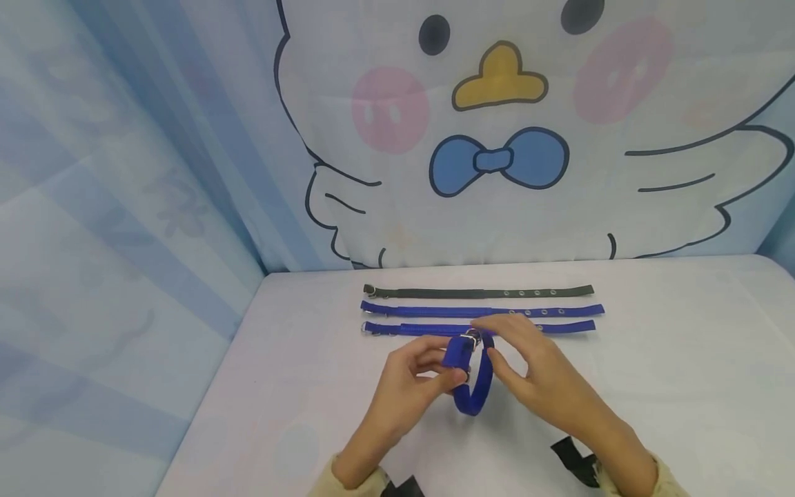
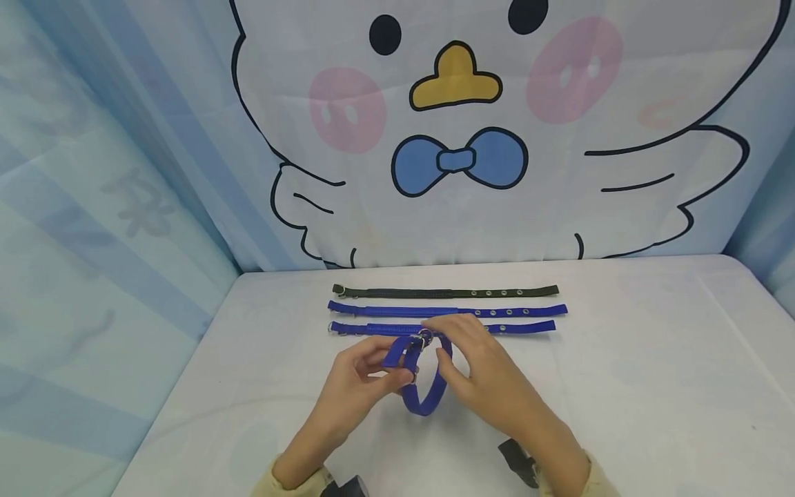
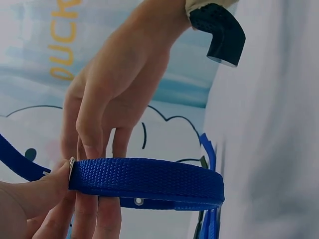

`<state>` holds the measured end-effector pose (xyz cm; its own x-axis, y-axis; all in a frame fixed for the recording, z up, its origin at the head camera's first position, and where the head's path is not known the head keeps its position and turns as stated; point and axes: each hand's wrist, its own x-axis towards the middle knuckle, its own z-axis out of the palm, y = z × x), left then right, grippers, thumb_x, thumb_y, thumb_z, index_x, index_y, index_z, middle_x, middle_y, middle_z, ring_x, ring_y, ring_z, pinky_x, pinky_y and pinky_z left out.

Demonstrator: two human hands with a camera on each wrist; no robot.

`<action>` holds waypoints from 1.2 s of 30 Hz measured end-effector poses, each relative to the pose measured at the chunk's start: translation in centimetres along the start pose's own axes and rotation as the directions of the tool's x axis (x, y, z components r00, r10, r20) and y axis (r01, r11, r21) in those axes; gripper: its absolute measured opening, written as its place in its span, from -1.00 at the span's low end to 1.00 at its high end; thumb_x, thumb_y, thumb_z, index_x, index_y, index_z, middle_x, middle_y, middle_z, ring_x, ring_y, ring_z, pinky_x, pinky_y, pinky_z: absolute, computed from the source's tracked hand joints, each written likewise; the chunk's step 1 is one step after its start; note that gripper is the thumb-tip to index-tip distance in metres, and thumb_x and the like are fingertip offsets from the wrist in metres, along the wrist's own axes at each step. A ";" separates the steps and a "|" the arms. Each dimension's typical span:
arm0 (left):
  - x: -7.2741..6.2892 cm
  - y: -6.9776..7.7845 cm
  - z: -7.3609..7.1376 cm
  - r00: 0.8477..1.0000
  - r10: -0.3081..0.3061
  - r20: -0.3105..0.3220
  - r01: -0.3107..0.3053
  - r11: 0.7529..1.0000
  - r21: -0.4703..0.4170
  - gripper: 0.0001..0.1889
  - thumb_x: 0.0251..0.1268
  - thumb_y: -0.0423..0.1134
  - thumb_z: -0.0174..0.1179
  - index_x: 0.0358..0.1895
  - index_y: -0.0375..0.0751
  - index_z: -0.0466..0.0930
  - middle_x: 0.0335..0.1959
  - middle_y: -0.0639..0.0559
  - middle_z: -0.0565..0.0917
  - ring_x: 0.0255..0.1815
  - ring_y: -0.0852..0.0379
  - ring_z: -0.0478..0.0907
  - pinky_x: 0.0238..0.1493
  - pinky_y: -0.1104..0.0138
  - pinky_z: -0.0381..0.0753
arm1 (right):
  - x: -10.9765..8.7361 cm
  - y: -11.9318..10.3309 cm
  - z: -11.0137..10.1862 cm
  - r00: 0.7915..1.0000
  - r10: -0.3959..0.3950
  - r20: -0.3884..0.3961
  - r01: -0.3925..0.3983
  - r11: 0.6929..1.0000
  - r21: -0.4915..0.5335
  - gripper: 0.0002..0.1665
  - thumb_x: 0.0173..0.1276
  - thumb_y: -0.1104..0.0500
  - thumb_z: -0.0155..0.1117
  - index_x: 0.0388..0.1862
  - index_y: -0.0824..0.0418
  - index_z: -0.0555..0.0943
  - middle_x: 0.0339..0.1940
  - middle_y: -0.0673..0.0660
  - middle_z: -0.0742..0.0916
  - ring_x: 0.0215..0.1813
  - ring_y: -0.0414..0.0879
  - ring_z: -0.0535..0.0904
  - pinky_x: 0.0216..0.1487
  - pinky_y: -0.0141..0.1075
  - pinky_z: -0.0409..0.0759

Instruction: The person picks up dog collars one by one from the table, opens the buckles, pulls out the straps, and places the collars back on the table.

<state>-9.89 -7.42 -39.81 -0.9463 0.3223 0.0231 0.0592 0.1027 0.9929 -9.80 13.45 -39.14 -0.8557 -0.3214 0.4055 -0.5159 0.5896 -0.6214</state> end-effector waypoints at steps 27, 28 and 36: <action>-0.4 1.0 -1.1 0.996 0.034 0.082 -0.024 0.993 -0.112 -0.61 0.21 -0.42 0.36 0.13 -0.21 0.61 -0.13 -0.25 0.75 -0.19 0.13 0.73 -0.13 0.22 0.76 | 0.0 0.8 -0.7 0.983 0.009 -0.185 -0.033 0.991 -0.128 -0.61 0.14 0.44 0.46 -0.06 0.14 0.76 -0.16 0.01 0.80 -0.13 -0.06 0.74 -0.13 -0.14 0.75; -0.5 1.1 -1.2 0.996 0.035 0.076 -0.026 0.993 -0.114 -0.61 0.21 -0.41 0.37 0.13 -0.21 0.61 -0.12 -0.25 0.75 -0.19 0.13 0.72 -0.13 0.22 0.76 | 0.0 0.9 -0.7 0.981 0.010 -0.195 -0.037 0.990 -0.135 -0.61 0.13 0.45 0.47 -0.07 0.15 0.77 -0.17 0.02 0.81 -0.16 -0.07 0.73 -0.16 -0.16 0.76; -0.7 1.3 -1.6 0.996 0.073 0.049 -0.066 0.990 -0.128 -0.58 0.19 -0.37 0.40 0.13 -0.24 0.57 -0.13 -0.30 0.74 -0.19 0.15 0.70 -0.15 0.24 0.76 | 0.0 1.5 -1.0 0.973 0.057 -0.225 -0.093 0.984 -0.154 -0.64 0.12 0.46 0.46 -0.10 0.19 0.77 -0.20 0.06 0.80 -0.28 -0.09 0.71 -0.30 -0.28 0.74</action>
<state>-9.70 -9.04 -38.32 -0.9227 0.3749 0.0895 0.0805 -0.0397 0.9960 -10.51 15.08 -39.36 -0.8526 -0.1122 0.5103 -0.4220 0.7239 -0.5458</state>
